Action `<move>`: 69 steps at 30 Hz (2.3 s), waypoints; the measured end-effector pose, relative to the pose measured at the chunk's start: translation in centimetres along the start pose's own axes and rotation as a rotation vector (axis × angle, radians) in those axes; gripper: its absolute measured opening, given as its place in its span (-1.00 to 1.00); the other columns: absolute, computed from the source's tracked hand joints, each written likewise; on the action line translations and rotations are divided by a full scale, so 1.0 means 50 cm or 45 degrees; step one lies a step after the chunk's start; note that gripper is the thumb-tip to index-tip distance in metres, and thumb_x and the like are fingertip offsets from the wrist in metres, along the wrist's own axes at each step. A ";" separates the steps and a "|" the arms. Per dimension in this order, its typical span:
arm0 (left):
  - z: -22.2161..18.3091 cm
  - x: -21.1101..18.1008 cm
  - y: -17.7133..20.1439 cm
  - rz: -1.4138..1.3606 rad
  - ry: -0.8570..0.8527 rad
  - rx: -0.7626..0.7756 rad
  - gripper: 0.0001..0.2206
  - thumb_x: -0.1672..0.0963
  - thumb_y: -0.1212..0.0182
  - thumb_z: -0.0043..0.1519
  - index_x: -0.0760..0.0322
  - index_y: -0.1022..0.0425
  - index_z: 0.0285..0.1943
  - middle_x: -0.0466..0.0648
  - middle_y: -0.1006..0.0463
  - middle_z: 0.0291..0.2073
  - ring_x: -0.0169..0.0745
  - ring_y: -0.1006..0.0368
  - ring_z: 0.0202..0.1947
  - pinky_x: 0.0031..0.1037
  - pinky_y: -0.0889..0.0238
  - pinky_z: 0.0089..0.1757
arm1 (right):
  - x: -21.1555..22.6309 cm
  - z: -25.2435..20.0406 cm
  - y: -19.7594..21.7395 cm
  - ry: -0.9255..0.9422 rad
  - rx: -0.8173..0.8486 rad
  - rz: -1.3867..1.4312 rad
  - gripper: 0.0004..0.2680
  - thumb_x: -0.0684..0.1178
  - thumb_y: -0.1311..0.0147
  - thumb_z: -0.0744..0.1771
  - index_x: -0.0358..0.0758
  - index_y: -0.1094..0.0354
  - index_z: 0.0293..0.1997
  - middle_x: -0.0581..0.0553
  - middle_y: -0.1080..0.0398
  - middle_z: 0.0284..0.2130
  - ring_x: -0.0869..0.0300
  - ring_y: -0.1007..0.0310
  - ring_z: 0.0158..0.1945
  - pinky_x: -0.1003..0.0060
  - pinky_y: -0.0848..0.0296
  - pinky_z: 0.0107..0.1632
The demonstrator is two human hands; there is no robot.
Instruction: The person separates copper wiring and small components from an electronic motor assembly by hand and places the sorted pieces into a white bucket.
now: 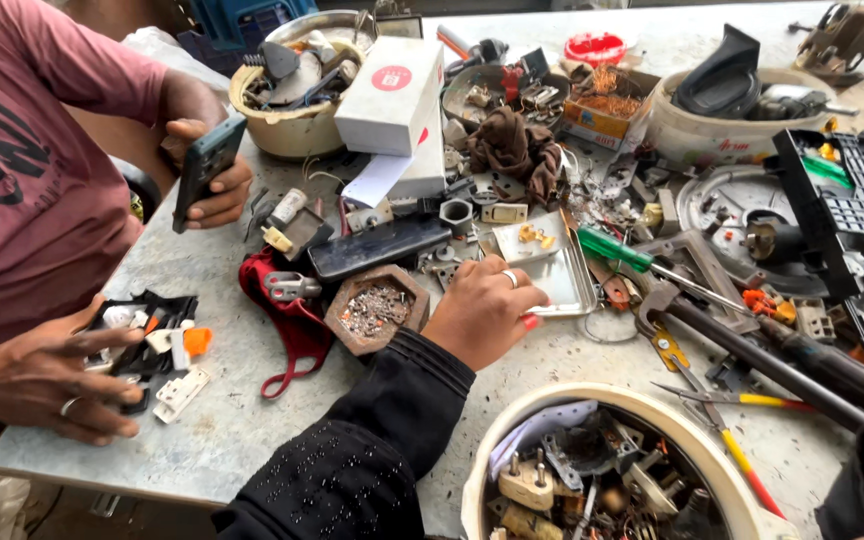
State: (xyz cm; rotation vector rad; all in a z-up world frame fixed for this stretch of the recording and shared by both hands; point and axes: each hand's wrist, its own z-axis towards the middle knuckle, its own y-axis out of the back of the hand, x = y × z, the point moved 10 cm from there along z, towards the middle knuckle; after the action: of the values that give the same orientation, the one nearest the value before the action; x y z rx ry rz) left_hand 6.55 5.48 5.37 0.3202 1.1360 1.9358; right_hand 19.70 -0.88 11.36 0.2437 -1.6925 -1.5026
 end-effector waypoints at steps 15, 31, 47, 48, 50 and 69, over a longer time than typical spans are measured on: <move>-0.002 0.028 0.009 0.196 0.105 -0.155 -0.81 0.20 -0.34 0.11 0.08 -0.64 -0.11 -0.18 -0.60 -0.15 -0.15 -0.41 0.02 -0.27 -0.22 0.04 | 0.043 0.000 -0.051 0.237 0.159 -0.359 -0.78 -0.03 -0.14 0.28 -0.10 -0.42 0.02 -0.02 -0.47 -0.15 0.15 -0.48 -0.10 0.17 -0.47 -0.05; -0.141 -0.069 0.219 -0.431 0.302 -0.611 -0.73 0.27 -0.30 0.29 0.08 -0.58 0.10 -0.11 -0.59 -0.10 -0.23 -0.53 -0.11 -0.47 -0.45 -0.08 | 0.084 -0.105 -0.093 0.231 0.541 -0.645 -0.76 0.09 -0.13 0.29 -0.04 -0.39 0.03 0.02 -0.41 -0.11 0.11 -0.42 -0.01 0.08 -0.39 0.04; -0.155 -0.277 0.204 0.059 0.339 0.122 -0.74 0.16 -0.41 0.00 0.17 -0.64 -0.11 -0.13 -0.59 -0.18 -0.06 -0.41 -0.03 -0.24 -0.32 -0.02 | 0.075 -0.051 -0.059 0.224 0.280 -0.364 -0.76 0.01 -0.09 0.30 -0.08 -0.39 0.06 -0.03 -0.48 -0.21 0.06 -0.49 -0.06 0.08 -0.40 0.04; -0.156 -0.276 0.203 0.053 0.333 0.128 -0.76 0.16 -0.41 0.03 0.15 -0.64 -0.11 -0.15 -0.59 -0.18 -0.08 -0.41 -0.02 -0.25 -0.32 -0.01 | 0.060 -0.055 -0.059 0.121 0.352 -0.420 -0.75 0.03 -0.08 0.30 -0.03 -0.37 0.10 -0.01 -0.48 -0.21 0.08 -0.49 -0.06 0.09 -0.40 0.05; -0.163 -0.266 0.204 0.052 0.393 0.119 -0.79 0.16 -0.40 0.07 0.12 -0.65 -0.11 -0.15 -0.59 -0.21 -0.09 -0.42 -0.04 -0.25 -0.32 0.01 | 0.024 -0.070 -0.058 -0.091 0.492 -0.527 -0.72 0.08 -0.05 0.32 0.08 -0.34 0.17 0.04 -0.47 -0.23 0.13 -0.49 -0.04 0.12 -0.42 0.07; -0.182 -0.228 0.235 -0.448 0.563 -0.045 -0.70 0.10 -0.25 0.23 0.31 -0.49 0.10 0.08 -0.62 -0.11 -0.11 -0.60 -0.12 -0.32 -0.49 -0.05 | 0.133 -0.032 -0.078 0.260 -0.020 -0.338 -0.44 0.22 -0.23 0.23 -0.02 -0.18 0.37 -0.04 -0.49 -0.16 0.05 -0.49 -0.04 0.11 -0.44 -0.01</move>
State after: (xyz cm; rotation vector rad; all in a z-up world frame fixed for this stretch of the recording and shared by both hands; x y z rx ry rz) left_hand 1.86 -11.41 11.99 -0.3274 1.3310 1.7482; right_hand 15.16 -7.28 10.77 0.6125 -1.5290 -1.6208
